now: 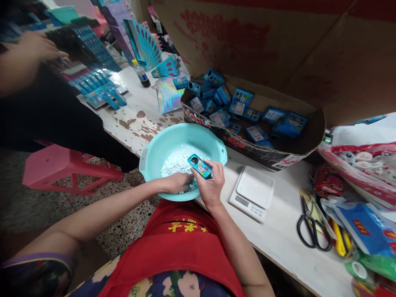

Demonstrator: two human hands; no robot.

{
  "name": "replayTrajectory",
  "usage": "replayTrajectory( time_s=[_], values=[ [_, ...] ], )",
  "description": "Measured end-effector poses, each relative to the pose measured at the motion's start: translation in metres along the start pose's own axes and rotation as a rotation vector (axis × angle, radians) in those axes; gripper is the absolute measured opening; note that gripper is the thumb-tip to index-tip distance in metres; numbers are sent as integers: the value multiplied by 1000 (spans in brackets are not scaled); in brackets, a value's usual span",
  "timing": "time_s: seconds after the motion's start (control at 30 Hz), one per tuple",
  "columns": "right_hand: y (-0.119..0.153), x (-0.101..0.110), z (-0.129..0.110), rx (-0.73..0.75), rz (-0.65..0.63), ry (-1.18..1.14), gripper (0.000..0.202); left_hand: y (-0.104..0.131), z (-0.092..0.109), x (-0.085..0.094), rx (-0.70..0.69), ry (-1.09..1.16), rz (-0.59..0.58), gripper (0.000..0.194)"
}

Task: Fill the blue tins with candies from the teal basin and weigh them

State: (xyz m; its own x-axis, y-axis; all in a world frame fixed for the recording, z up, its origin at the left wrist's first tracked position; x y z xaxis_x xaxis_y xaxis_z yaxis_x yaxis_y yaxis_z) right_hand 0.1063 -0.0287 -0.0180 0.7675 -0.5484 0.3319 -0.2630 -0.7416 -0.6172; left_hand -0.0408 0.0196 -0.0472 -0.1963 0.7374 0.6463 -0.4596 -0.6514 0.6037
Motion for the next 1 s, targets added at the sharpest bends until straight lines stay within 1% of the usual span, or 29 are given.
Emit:
replayTrajectory(
  time_s=[0.07, 0.13, 0.17, 0.2, 0.23, 0.3, 0.37, 0.43, 0.5, 0.57, 0.63, 0.7, 0.73, 0.8, 0.93, 1.0],
  values=[
    [-3, 5, -3, -19, -10, -18, 33, 2, -4, 8, 3, 108, 35, 15],
    [-7, 10, -7, -24, -10, -39, 33, 7, -13, 20, 22, 233, 61, 13],
    [-9, 12, -9, -19, -7, -45, 34, 11, -17, 26, 43, 384, 56, 13],
    [-11, 13, -10, -10, -11, -47, 34, 14, -22, 31, 69, 592, 41, 15],
    [-12, 13, -11, 0, -27, -48, 34, 17, -25, 36, 101, 838, 16, 18],
    [-14, 9, -10, 8, -98, -55, 33, 19, -29, 43, 174, 1323, -20, 27],
    [-13, 1, -8, 0, -191, -66, 32, 18, -25, 49, 205, 1646, 16, 32],
    [-12, -7, -6, -7, -267, -62, 31, 17, -16, 54, 149, 1840, 112, 32],
    [-10, -15, -6, -1, -325, -38, 30, 16, -2, 59, 14, 1919, 241, 32],
    [-10, -21, -9, 12, -366, -22, 29, 17, 11, 62, -111, 1919, 399, 32],
    [-10, -27, -12, 19, -384, -15, 29, 18, 20, 62, -181, 1889, 557, 33],
    [-11, -30, -14, 14, -387, -11, 28, 19, 26, 62, -213, 1850, 672, 33],
    [-12, -31, -14, 10, -386, -7, 29, 19, 27, 61, -221, 1832, 704, 33],
    [-13, -32, -14, 2, -381, -5, 29, 18, 29, 62, -233, 1803, 727, 35],
    [-13, -32, -13, 4, -370, -11, 29, 16, 31, 64, -228, 1776, 699, 41],
    [-13, -32, -13, 3, -368, -24, 30, 16, 33, 65, -235, 1767, 707, 43]
  ],
)
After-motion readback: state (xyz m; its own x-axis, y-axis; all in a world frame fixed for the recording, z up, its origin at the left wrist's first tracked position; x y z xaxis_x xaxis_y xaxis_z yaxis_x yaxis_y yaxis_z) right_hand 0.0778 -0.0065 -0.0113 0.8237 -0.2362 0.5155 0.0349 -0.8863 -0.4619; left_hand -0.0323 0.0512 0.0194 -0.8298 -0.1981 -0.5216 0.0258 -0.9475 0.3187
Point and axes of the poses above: each hand's wrist, its own y-axis away from the middle knuckle, its own x-axis out of the back of the hand, z = x × y, the point moved 2 cm from there along -y, towards the middle knuckle, and after that the axes turned 13 degrees about x, right-handed, at the moved point
